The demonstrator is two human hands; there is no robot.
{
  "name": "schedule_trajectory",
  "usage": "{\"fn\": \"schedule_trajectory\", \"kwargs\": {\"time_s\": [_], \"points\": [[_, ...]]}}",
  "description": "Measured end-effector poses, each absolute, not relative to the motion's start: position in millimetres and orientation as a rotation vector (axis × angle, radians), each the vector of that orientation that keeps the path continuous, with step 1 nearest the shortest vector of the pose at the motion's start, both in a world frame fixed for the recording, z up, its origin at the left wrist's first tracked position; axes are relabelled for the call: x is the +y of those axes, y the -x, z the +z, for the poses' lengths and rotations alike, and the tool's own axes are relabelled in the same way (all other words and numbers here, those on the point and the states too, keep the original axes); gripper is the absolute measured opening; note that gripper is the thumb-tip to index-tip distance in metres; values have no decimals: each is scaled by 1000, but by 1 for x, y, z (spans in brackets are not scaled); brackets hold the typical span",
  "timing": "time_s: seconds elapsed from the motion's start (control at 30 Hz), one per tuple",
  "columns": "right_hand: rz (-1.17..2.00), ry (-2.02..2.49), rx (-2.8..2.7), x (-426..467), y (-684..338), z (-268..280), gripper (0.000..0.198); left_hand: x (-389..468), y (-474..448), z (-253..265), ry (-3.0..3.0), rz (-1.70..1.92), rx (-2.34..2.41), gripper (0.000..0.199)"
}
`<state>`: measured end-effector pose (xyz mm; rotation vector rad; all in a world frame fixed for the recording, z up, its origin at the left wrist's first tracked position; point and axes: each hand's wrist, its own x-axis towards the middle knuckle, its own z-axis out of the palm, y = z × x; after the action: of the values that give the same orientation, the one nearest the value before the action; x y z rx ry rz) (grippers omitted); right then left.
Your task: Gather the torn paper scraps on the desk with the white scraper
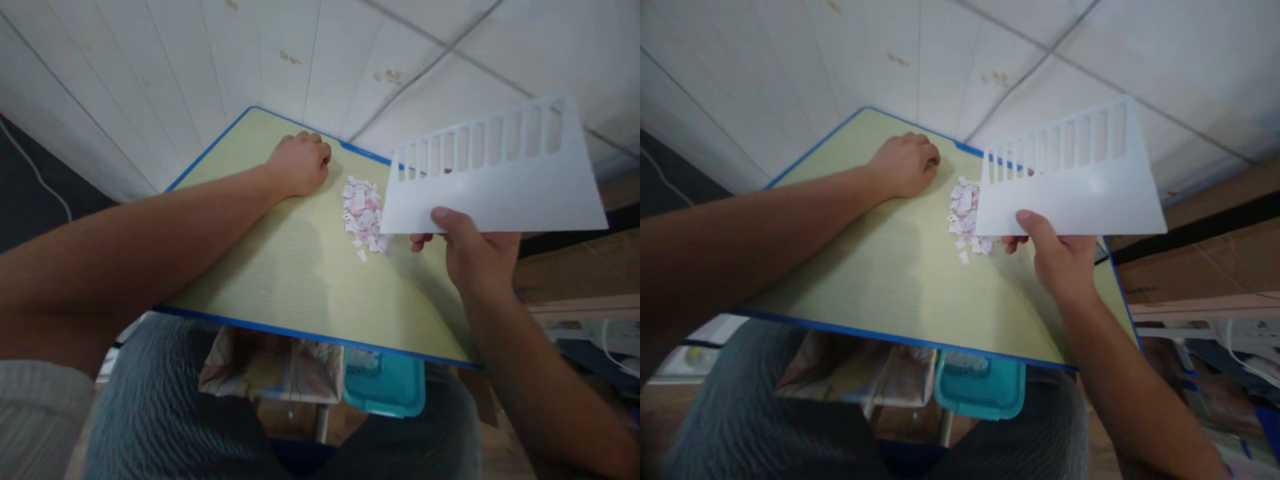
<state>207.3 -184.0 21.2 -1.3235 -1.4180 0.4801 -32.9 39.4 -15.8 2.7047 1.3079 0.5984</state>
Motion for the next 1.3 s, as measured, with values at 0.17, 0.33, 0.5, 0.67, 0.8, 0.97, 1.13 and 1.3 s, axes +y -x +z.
{"fn": "schedule_trajectory", "kwargs": {"time_s": [0.17, 0.33, 0.5, 0.67, 0.8, 0.97, 1.13, 1.3], "points": [[367, 1410, -1153, -196, -217, 19, 28, 30, 39, -11, -2736, 541, 1420, 44], [495, 1527, -1008, -218, -209, -13, 35, 15, 53, -8, -2731, 455, 1503, 49], [542, 1533, -912, -212, -211, -30, 27, -18, 82, -9, -2673, 355, 1573, 51], [500, 1498, -784, -210, -209, -40, 19, -51, 108, -16, -2635, 305, 1603, 56], [486, 1417, -782, -206, -205, -49, 23, -72, 111, -25, -2662, 409, 1602, 54], [445, 1455, -825, -206, -208, -54, 17, -81, 107, -30, -2670, 500, 1652, 51], [429, 1436, -795, -210, -210, -57, 16, -79, 107, -27, -2646, 513, 1670, 48], [397, 1452, -887, -204, -211, -60, 26, -81, 105, -22, -2632, 485, 1675, 50]]}}
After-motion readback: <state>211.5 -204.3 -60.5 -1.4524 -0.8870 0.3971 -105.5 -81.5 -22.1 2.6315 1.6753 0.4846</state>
